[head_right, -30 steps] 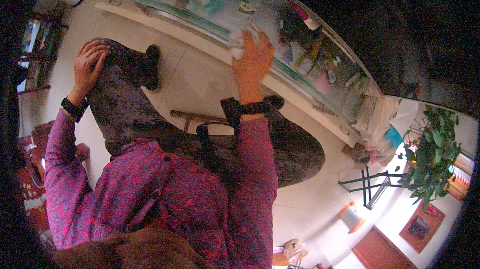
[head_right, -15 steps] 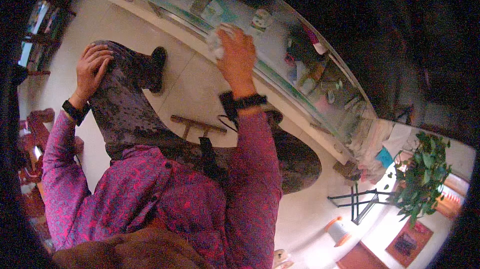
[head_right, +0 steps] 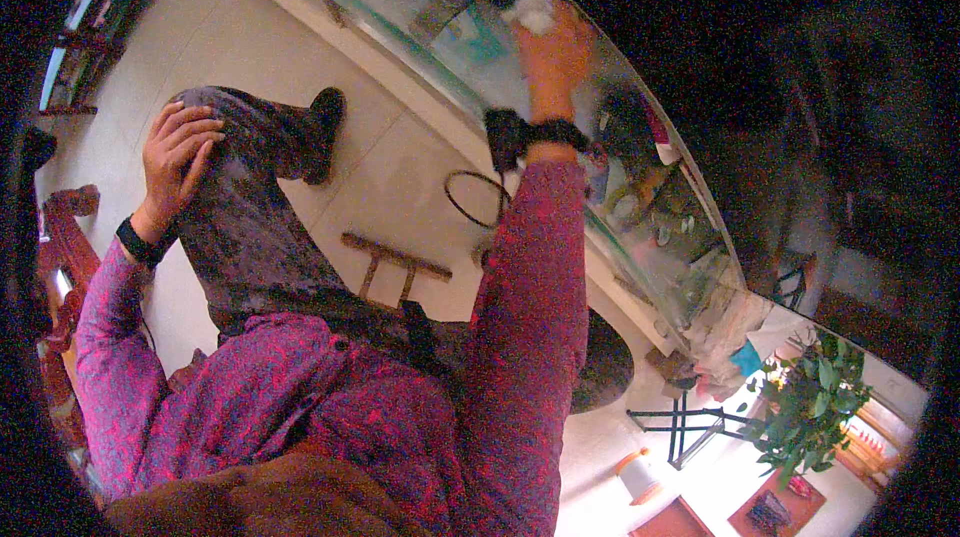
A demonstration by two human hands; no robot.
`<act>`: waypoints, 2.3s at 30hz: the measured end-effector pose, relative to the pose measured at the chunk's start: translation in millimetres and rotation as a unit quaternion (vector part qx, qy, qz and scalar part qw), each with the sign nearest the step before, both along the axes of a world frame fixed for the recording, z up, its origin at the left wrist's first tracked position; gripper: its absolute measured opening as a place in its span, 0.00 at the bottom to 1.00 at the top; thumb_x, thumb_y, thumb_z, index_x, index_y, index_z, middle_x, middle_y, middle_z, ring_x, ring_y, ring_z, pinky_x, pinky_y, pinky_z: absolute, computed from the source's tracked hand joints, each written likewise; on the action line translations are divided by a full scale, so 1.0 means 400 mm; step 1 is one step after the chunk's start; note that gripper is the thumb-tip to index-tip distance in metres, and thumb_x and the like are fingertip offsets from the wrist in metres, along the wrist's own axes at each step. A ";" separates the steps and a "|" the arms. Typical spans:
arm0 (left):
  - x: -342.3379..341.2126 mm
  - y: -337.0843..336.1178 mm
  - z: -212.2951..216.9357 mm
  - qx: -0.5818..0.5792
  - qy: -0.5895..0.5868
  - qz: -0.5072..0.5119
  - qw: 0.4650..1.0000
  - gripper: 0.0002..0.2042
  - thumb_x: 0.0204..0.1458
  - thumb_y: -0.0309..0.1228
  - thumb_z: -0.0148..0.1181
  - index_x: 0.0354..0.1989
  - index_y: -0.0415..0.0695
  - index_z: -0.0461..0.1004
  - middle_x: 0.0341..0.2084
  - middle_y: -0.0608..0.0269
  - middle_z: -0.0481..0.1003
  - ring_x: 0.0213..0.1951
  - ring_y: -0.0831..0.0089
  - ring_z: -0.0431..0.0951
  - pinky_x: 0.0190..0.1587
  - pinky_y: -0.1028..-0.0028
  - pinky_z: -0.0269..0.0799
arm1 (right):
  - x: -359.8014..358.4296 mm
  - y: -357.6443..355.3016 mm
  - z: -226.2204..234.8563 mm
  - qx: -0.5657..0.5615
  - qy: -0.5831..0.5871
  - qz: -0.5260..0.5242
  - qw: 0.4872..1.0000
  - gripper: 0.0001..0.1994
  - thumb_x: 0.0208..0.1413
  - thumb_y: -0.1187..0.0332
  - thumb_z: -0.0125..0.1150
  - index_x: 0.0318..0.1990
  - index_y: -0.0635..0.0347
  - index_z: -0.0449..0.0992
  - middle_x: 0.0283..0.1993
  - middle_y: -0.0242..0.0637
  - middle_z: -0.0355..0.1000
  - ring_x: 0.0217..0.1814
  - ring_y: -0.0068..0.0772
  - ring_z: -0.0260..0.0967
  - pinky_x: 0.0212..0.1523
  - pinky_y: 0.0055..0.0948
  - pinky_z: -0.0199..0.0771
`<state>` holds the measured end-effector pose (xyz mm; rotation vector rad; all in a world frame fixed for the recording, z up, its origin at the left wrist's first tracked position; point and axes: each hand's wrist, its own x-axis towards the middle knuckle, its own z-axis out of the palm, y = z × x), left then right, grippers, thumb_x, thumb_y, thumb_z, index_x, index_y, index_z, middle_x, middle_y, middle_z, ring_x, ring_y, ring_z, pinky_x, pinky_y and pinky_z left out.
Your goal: The person wipes the glass top and side panels of a curved display cabinet using a white cloth. They move along the cabinet, cleaning different sections of the glass surface and the frame.
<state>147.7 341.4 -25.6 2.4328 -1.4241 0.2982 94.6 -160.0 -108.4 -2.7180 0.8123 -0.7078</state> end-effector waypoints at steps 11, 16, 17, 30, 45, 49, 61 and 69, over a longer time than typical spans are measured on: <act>-0.005 0.006 0.012 -0.011 0.010 0.005 1.000 0.05 0.56 0.25 0.60 0.36 0.41 0.82 0.40 0.58 0.83 0.53 0.59 0.80 0.66 0.55 0.64 | -0.098 0.012 0.043 0.030 0.058 0.078 0.995 0.34 0.45 0.52 0.75 0.64 0.41 0.75 0.60 0.48 0.74 0.62 0.53 0.71 0.59 0.47 0.74; -0.006 0.019 0.002 -0.018 0.018 0.002 1.000 0.05 0.55 0.24 0.60 0.36 0.41 0.82 0.41 0.59 0.83 0.53 0.59 0.80 0.66 0.55 0.64 | -0.386 -0.034 0.100 0.019 0.175 -0.020 0.984 0.33 0.46 0.59 0.75 0.64 0.47 0.75 0.59 0.50 0.74 0.61 0.52 0.71 0.60 0.44 0.73; -0.005 0.021 -0.001 -0.019 0.012 0.002 1.000 0.05 0.55 0.24 0.60 0.35 0.41 0.82 0.41 0.59 0.83 0.53 0.59 0.80 0.65 0.55 0.65 | -0.415 -0.015 0.093 -0.003 0.151 0.013 0.988 0.34 0.45 0.59 0.75 0.65 0.45 0.74 0.59 0.49 0.73 0.61 0.52 0.70 0.60 0.46 0.73; 0.000 0.022 0.004 -0.024 -0.004 0.001 1.000 0.04 0.56 0.26 0.61 0.35 0.43 0.82 0.40 0.62 0.83 0.52 0.63 0.80 0.65 0.57 0.65 | -0.051 0.373 0.032 -0.027 0.051 0.180 0.982 0.33 0.38 0.71 0.75 0.59 0.41 0.77 0.61 0.45 0.67 0.61 0.55 0.66 0.57 0.47 0.73; 0.013 0.027 -0.003 -0.026 -0.012 -0.019 0.999 0.06 0.58 0.29 0.60 0.35 0.43 0.82 0.39 0.62 0.83 0.51 0.64 0.80 0.65 0.58 0.66 | -0.422 0.217 0.093 -0.039 0.157 0.122 0.979 0.35 0.41 0.66 0.76 0.63 0.40 0.74 0.63 0.45 0.68 0.61 0.56 0.68 0.59 0.50 0.75; 0.021 -0.023 0.042 0.077 0.031 -0.055 0.995 0.07 0.58 0.31 0.61 0.36 0.42 0.82 0.38 0.58 0.83 0.48 0.59 0.80 0.61 0.58 0.69 | -0.525 0.113 0.133 0.011 0.044 0.065 0.997 0.34 0.44 0.64 0.74 0.63 0.42 0.74 0.57 0.46 0.73 0.58 0.54 0.72 0.58 0.47 0.75; -0.328 -0.408 -0.267 0.470 0.278 -0.361 0.756 0.26 0.58 0.51 0.61 0.54 0.41 0.78 0.48 0.46 0.80 0.51 0.45 0.78 0.52 0.52 0.74 | -0.652 0.053 0.186 0.038 -0.171 0.043 0.984 0.34 0.44 0.61 0.77 0.63 0.41 0.74 0.57 0.43 0.74 0.58 0.50 0.72 0.58 0.43 0.75; -0.348 -0.303 -0.667 0.511 0.613 -0.415 0.436 0.35 0.57 0.54 0.61 0.68 0.44 0.68 0.58 0.53 0.76 0.52 0.56 0.79 0.55 0.54 0.75 | -0.696 0.044 0.239 0.039 -0.157 0.032 0.986 0.32 0.43 0.68 0.76 0.61 0.52 0.76 0.57 0.44 0.75 0.59 0.50 0.72 0.61 0.43 0.71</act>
